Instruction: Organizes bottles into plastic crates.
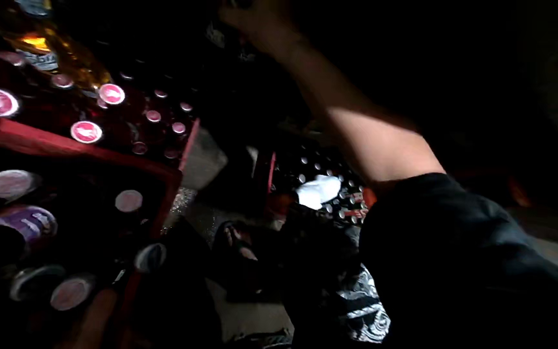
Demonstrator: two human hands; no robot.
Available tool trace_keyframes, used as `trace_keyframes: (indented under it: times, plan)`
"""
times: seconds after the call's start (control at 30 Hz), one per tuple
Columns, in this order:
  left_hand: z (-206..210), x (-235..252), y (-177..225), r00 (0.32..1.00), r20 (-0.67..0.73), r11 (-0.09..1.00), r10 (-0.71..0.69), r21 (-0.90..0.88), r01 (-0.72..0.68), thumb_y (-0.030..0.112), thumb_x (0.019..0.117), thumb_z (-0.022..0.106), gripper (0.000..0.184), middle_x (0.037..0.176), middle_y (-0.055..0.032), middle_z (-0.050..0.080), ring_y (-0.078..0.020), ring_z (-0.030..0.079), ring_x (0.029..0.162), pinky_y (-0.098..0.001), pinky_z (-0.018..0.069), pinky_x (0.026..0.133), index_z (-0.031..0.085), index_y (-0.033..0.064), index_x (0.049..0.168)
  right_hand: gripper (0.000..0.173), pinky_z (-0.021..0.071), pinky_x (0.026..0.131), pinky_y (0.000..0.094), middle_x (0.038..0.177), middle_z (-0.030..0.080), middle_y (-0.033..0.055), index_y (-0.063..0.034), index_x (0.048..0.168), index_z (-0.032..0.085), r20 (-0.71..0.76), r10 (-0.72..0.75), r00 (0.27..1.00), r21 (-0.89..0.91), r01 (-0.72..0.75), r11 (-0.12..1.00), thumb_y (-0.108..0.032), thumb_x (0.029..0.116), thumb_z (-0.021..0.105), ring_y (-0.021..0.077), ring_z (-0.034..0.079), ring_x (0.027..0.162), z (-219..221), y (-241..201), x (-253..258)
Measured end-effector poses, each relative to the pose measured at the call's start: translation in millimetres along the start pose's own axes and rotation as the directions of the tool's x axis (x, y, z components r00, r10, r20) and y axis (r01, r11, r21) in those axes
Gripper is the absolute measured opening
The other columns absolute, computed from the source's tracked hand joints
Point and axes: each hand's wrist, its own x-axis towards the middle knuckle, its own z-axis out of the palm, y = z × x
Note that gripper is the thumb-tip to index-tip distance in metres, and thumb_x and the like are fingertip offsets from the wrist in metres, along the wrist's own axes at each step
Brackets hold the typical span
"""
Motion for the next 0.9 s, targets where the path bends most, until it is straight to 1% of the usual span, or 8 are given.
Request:
trace_keyframes:
  times: [0.07, 0.17, 0.27, 0.37, 0.43, 0.5, 0.7, 0.9]
  plan:
    - [-1, 0, -5, 1.0, 0.01, 1.0, 0.006, -0.021, -0.006, 0.016, 0.0963, 0.056, 0.033, 0.089, -0.0308, 0.068, -0.0493, 0.068, 0.075, -0.0631, 0.0535, 0.061, 0.06, -0.008, 0.119, 0.029, 0.0571, 0.063, 0.0252, 0.098, 0.068, 0.0065, -0.0055, 0.117, 0.068, 0.045, 0.017, 0.999, 0.003, -0.017, 1.0, -0.024, 0.0949, 0.071, 0.0076, 0.064, 0.069, -19, 14, -42]
    - [-1, 1, -11, 0.999, -0.01, 0.999, 0.031, -0.034, -0.031, 0.015, 0.0933, 0.06, 0.039, 0.091, -0.0362, 0.067, -0.0568, 0.067, 0.08, -0.0711, 0.0508, 0.067, 0.058, -0.0118, 0.121, 0.027, 0.0568, 0.062, 0.0293, 0.095, 0.069, 0.0093, -0.0033, 0.116, 0.069, 0.109, 0.071, 0.992, 0.045, -0.076, 0.996, -0.019, 0.094, 0.072, 0.0112, 0.064, 0.066, -48, 27, -114]
    - [3, 3, -12, 0.994, -0.058, 0.995, 0.096, 0.0, -0.096, 0.014, 0.0956, 0.058, 0.035, 0.098, -0.0381, 0.067, -0.0569, 0.067, 0.088, -0.0712, 0.0511, 0.075, 0.06, -0.0133, 0.118, 0.026, 0.0569, 0.068, 0.0378, 0.088, 0.07, 0.0076, -0.0084, 0.116, 0.07, 0.179, 0.149, 0.972, -0.032, -0.146, 0.989, -0.027, 0.098, 0.069, 0.016, 0.065, 0.068, -93, 40, -186]
    - [6, 5, -16, 0.98, -0.117, 0.986, 0.16, 0.059, -0.154, 0.014, 0.0948, 0.058, 0.033, 0.094, -0.035, 0.066, -0.0513, 0.067, 0.084, -0.0655, 0.0514, 0.075, 0.06, -0.0143, 0.112, 0.018, 0.0554, 0.062, 0.0309, 0.086, 0.07, 0.005, -0.0072, 0.109, 0.072, 0.13, 0.159, 0.979, 0.083, -0.171, 0.982, -0.021, 0.0961, 0.07, 0.0104, 0.062, 0.063, -135, 58, -255]
    - [3, 6, -12, 0.989, -0.099, 0.992, 0.107, 0.078, -0.1, 0.015, 0.096, 0.057, 0.035, 0.098, -0.0361, 0.066, -0.0523, 0.067, 0.09, -0.0675, 0.0502, 0.081, 0.06, -0.0145, 0.115, 0.014, 0.0549, 0.058, 0.0265, 0.083, 0.07, 0.0035, -0.0058, 0.103, 0.073, 0.088, 0.146, 0.985, 0.117, -0.156, 0.981, -0.017, 0.0942, 0.071, 0.0071, 0.061, 0.059, -156, 71, -294]
    - [5, 5, -11, 0.982, -0.134, 0.989, 0.134, 0.083, -0.124, 0.01, 0.0938, 0.059, 0.029, 0.094, -0.0386, 0.065, -0.0563, 0.066, 0.087, -0.0709, 0.0488, 0.078, 0.059, -0.0159, 0.108, 0.013, 0.0548, 0.057, 0.0268, 0.08, 0.069, 0.0027, -0.0069, 0.102, 0.073, 0.083, 0.159, 0.984, 0.077, -0.165, 0.983, -0.018, 0.094, 0.072, 0.0072, 0.061, 0.057, -171, 79, -324]
    - [2, 0, 6, 0.991, -0.126, 0.987, -0.048, 0.144, 0.066, 0.013, 0.0972, 0.063, 0.024, 0.096, -0.0372, 0.066, -0.0597, 0.065, 0.093, -0.0761, 0.047, 0.075, 0.064, -0.0051, 0.114, 0.014, 0.0572, 0.062, 0.0377, 0.08, 0.07, 0.0069, -0.0073, 0.102, 0.074, 0.088, 0.166, 0.982, -0.009, -0.166, 0.986, -0.018, 0.0932, 0.073, 0.0152, 0.065, 0.061, -173, 105, -365]
    - [3, 5, 11, 0.983, -0.146, 0.976, -0.108, 0.173, 0.133, 0.018, 0.0976, 0.066, 0.022, 0.094, -0.0307, 0.069, -0.053, 0.068, 0.092, -0.0714, 0.0499, 0.076, 0.066, 0.0002, 0.111, 0.015, 0.0582, 0.067, 0.0415, 0.082, 0.071, 0.0078, -0.0077, 0.104, 0.074, 0.078, 0.165, 0.983, 0.02, -0.167, 0.986, -0.021, 0.096, 0.072, 0.0176, 0.067, 0.064, -159, 121, -341]
